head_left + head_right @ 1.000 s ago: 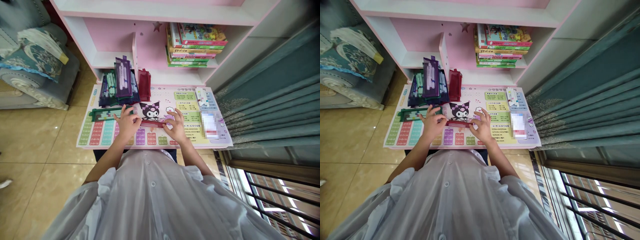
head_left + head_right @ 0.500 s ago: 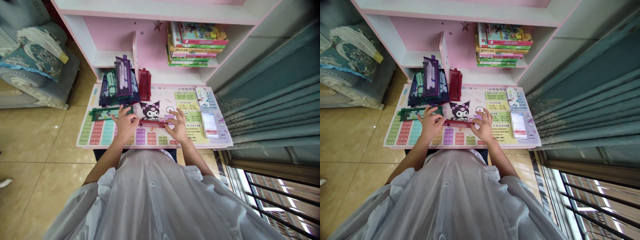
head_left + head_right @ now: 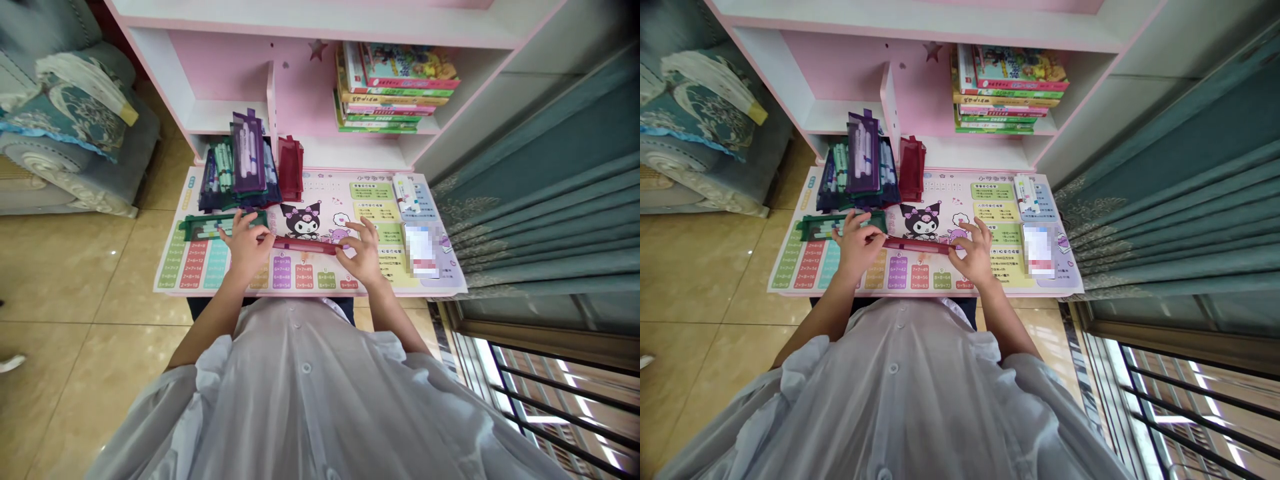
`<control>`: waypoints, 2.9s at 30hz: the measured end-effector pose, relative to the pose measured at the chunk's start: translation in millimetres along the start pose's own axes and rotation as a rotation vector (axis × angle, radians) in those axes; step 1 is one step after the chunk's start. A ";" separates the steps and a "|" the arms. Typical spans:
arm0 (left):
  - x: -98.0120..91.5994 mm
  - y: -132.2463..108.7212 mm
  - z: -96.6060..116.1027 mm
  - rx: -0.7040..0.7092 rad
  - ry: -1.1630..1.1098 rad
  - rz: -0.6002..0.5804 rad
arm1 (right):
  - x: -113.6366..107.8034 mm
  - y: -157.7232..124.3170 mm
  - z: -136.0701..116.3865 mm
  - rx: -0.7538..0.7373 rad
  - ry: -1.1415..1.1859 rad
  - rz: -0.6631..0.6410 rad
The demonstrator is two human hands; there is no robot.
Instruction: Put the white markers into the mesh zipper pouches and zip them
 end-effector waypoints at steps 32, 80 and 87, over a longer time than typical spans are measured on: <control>-20.6 -2.0 -19.4 -0.085 -0.077 0.082 | -13.0 -6.8 13.6 0.047 -0.035 0.042; -93.4 -3.7 -131.4 -0.251 -0.009 0.207 | 95.4 110.4 -40.1 0.146 0.324 -0.045; -104.4 10.6 -161.1 -0.378 0.055 0.160 | 123.0 131.9 -66.0 0.303 0.222 -0.198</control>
Point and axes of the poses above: each hand's wrist, its own y-axis towards the middle knuckle, its own x-axis out of the palm, z = x × y, the point moved 7 cm from there along y, towards the middle knuckle, and after that the axes turned 15 degrees about -z, right-handed, at the moved point
